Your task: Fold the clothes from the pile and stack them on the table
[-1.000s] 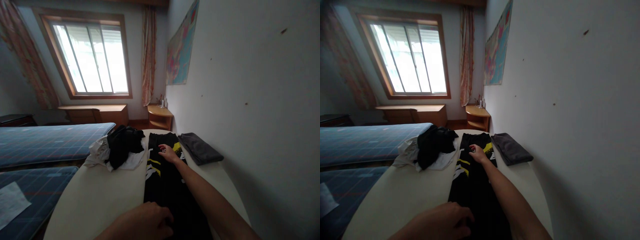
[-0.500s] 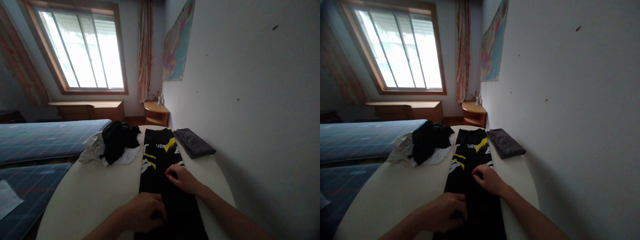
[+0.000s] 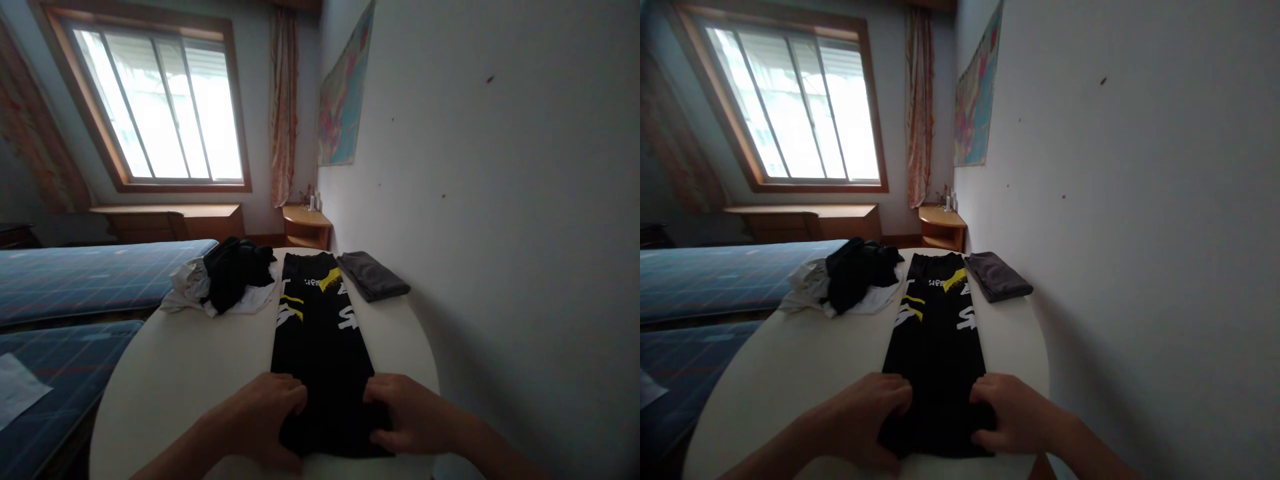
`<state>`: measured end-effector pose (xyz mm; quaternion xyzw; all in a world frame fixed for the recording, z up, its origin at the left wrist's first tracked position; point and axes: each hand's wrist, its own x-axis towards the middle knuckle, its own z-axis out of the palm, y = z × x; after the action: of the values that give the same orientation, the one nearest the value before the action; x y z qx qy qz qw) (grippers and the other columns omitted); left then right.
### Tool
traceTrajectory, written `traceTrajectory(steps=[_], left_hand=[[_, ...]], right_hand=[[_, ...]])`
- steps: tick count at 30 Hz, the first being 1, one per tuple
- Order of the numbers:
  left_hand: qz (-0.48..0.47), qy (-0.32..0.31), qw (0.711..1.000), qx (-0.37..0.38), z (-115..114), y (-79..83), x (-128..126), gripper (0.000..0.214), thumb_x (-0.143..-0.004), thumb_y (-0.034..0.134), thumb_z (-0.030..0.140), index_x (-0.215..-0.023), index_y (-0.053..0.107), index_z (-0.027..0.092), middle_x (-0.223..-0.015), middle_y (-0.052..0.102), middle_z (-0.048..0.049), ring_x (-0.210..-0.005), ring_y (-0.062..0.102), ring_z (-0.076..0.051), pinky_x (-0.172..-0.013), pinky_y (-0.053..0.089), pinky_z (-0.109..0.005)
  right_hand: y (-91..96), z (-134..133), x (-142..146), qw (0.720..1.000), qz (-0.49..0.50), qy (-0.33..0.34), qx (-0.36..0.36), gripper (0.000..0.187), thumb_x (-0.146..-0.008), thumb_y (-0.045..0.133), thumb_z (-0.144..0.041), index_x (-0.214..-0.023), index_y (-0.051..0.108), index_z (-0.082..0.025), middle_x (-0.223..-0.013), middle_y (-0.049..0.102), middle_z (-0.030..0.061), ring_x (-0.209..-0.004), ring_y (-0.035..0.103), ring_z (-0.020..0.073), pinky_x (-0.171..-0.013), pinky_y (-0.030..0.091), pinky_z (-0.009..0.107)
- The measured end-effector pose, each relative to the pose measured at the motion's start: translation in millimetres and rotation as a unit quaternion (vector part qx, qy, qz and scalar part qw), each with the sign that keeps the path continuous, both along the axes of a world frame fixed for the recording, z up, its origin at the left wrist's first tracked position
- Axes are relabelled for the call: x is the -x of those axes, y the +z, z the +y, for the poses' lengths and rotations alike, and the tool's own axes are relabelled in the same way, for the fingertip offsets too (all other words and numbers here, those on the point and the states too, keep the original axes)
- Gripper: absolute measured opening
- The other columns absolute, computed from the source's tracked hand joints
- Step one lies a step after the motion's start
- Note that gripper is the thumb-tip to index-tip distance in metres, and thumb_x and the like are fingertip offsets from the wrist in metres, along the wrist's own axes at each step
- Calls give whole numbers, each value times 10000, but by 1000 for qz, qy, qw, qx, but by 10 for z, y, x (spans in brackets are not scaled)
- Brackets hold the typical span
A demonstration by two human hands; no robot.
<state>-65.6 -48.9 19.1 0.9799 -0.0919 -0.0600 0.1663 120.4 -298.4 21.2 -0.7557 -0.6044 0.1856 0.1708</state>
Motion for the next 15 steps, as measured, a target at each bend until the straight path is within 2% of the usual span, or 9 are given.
traceTrajectory(steps=[3, 6, 8, 11, 13, 15], left_hand=[[3, 7, 999, -34, -66, 5, 177, 311, -676, 733, 365, -871, 531, 232, -914, 665, 6, -839, 624, -203, -718, 405, -287], [10, 22, 998, -62, -86, 49, 276, 175, -703, 608, 189, -857, 533, 227, -898, 678, -4, -814, 640, -194, -702, 412, -280], [11, 43, 997, -58, -55, 118, 298, 189, -716, 545, 137, -879, 541, 233, -886, 685, 0, -786, 642, -180, -660, 398, -266], [5, 88, 996, -23, 30, 279, 303, 190, -755, 522, 153, -919, 547, 244, -830, 676, 13, -727, 625, -159, -607, 373, -250], [15, 100, 995, -6, 71, 377, 307, 165, -763, 530, 176, -912, 552, 244, -793, 666, 19, -686, 606, -150, -578, 360, -245], [34, 92, 995, -4, 74, 426, 311, 167, -746, 547, 180, -896, 575, 249, -789, 675, 23, -679, 607, -150, -567, 353, -243]], right_hand=[[-38, -82, 66, 999, -10, -39, 9, 102, -767, 661, -209, -851, 617, -247, -890, 682, 41, -821, 623, 194, -724, 411, 280], [-52, -122, 114, 995, -3, -97, -6, 41, -827, 577, -218, -856, 588, -245, -854, 691, 33, -782, 640, 186, -698, 408, 278], [-17, -143, 136, 986, 17, -164, -32, 103, -847, 503, -206, -927, 555, -246, -754, 670, -1, -683, 637, 170, -637, 401, 265], [93, -193, 154, 962, 67, -258, -62, 232, -837, 414, -165, -1039, 506, -233, -585, 588, -73, -512, 593, 145, -560, 388, 240], [175, -241, 160, 959, 93, -267, -34, 291, -825, 404, -149, -1083, 517, -221, -514, 553, -93, -454, 566, 138, -529, 379, 230], [244, -288, 169, 968, 95, -231, 22, 367, -788, 440, -121, -1125, 554, -213, -501, 562, -87, -463, 578, 138, -542, 386, 227]])
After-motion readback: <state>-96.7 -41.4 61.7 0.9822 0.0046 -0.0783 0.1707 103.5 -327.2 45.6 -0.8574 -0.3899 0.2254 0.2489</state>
